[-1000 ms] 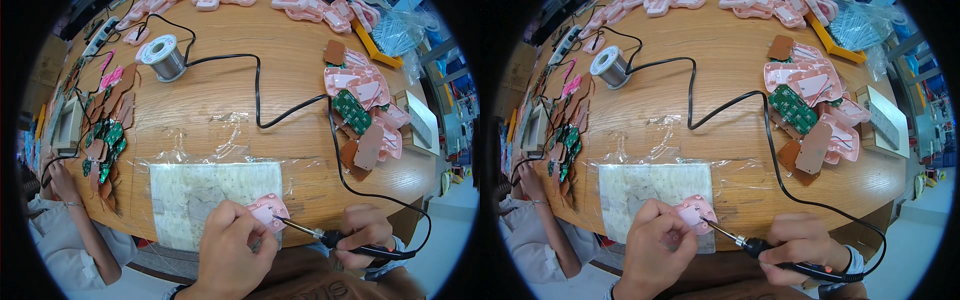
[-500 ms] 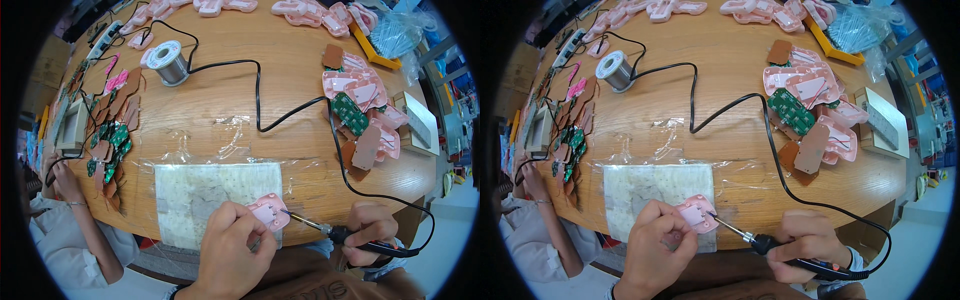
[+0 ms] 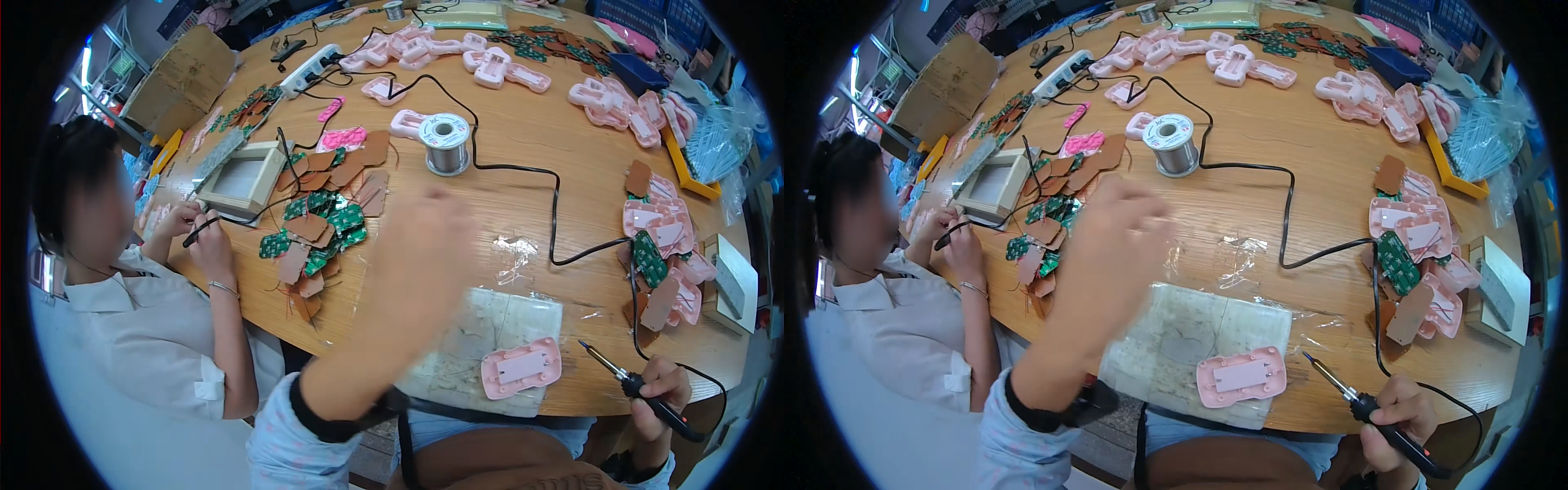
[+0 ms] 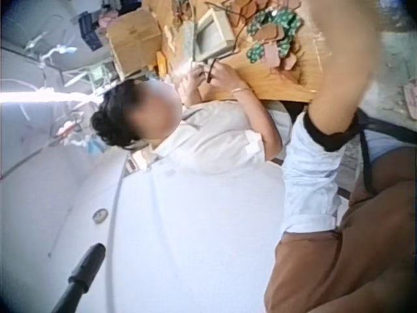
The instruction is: The person uses a soldering iron to attach wires to small pink plastic housings containing circuit boards. They repeatedly pick up a housing, apply solder to connection points, and place the finished unit aside on the table.
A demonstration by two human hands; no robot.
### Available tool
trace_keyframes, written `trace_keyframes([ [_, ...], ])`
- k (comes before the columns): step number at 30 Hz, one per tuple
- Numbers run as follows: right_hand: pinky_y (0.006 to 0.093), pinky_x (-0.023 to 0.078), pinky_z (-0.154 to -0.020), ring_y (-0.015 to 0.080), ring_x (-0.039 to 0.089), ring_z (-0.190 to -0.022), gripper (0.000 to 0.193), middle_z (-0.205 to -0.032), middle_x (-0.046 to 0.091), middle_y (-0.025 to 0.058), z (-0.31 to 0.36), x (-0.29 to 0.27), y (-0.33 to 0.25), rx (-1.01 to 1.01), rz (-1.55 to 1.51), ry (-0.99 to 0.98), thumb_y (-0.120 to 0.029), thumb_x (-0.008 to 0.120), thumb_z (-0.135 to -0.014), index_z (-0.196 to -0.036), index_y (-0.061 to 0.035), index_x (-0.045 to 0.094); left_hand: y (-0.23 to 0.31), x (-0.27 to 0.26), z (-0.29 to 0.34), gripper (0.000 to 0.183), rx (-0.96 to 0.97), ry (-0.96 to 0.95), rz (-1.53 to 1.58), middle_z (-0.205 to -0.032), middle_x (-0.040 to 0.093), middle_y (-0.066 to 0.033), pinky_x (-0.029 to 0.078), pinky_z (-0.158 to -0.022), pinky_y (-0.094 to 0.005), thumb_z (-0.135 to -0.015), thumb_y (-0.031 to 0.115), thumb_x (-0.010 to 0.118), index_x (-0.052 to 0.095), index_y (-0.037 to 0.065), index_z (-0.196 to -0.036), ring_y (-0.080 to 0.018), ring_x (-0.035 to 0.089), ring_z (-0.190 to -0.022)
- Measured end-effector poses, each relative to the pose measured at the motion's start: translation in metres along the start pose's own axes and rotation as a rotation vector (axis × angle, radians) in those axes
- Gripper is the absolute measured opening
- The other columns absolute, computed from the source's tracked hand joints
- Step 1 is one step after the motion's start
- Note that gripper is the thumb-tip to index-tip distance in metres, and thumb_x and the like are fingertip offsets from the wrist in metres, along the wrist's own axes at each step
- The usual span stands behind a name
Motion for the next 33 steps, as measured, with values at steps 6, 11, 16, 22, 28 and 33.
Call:
trace_keyframes([
  [6,0.0267,0.029,-0.048,0.0131,0.04,-0.051,0.024,-0.063,0.044,0.0045,-0.001,0.003,0.006,0.057,0.018,0.03,-0.013,0.069,-0.07,-0.084,-0.006,0.051,-0.121,-0.064,0.013,0.02,-0.4,-0.148,-0.735,-0.079,0.067,-0.0151,0.046,-0.073,-0.0417,-0.082,0.02,0.067,0.07,0.001,-0.082,-0.0313,0.062,-0.08],
  [11,0.027,0.029,-0.048,0.0138,0.041,-0.051,0.025,-0.063,0.045,0.005,-0.012,0.013,-0.001,0.0,0.018,-0.027,-0.013,0.07,-0.07,-0.085,-0.006,0.051,-0.147,-0.072,0.027,0.021,-0.373,0.044,-0.425,-0.066,0.065,-0.0175,0.048,-0.062,-0.0435,-0.083,0.021,0.065,0.071,0.002,-0.075,-0.035,0.064,-0.062],
  [16,0.0276,0.029,-0.048,0.014,0.041,-0.051,0.026,-0.063,0.046,0.006,-0.019,0.015,-0.008,-0.017,0.023,0.0,-0.013,0.07,-0.069,-0.086,-0.0064,0.052,-0.146,-0.081,0.033,0.022,-0.283,0.149,-0.494,-0.068,0.065,-0.0171,0.05,-0.063,-0.0416,-0.083,0.023,0.064,0.071,0.002,-0.077,-0.0341,0.064,-0.063],
  [22,0.0279,0.029,-0.049,0.0139,0.041,-0.051,0.025,-0.063,0.046,0.0059,-0.012,0.014,-0.009,-0.039,0.01,-0.012,-0.012,0.07,-0.069,-0.086,-0.0071,0.052,-0.157,-0.077,0.032,0.024,-0.395,-0.033,-0.356,-0.071,0.067,-0.0149,0.05,-0.063,-0.0388,-0.082,0.025,0.065,0.072,0.003,-0.082,-0.0308,0.066,-0.068],
  [28,0.0282,0.03,-0.049,0.0139,0.042,-0.052,0.025,-0.064,0.048,0.006,-0.014,0.015,-0.016,-0.007,-0.007,0.044,-0.013,0.07,-0.07,-0.088,-0.0077,0.053,-0.13,-0.12,0.034,0.018,-0.18,0.325,-0.434,-0.07,0.063,-0.008,0.044,-0.063,-0.0296,-0.088,0.013,0.061,0.07,-0.002,-0.094,-0.0174,0.055,-0.061],
  [33,0.0295,0.049,-0.056,0.0206,0.062,-0.061,0.039,-0.085,0.067,0.0196,-0.025,0.023,-0.026,0.132,-0.376,0.133,-0.029,0.072,-0.082,-0.108,-0.0027,0.059,-0.077,-0.114,0.052,0.017,-0.487,0.309,0.385,-0.077,0.065,-0.0064,0.044,-0.069,-0.0232,-0.09,0.008,0.062,0.068,-0.007,-0.095,-0.0119,0.055,-0.068],
])
Point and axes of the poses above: each hand's wrist, its own z-axis away from the middle knuckle, its own x-axis out of the palm, y = z × x, the point moved 4 cm from there along -z, towards the middle knuckle
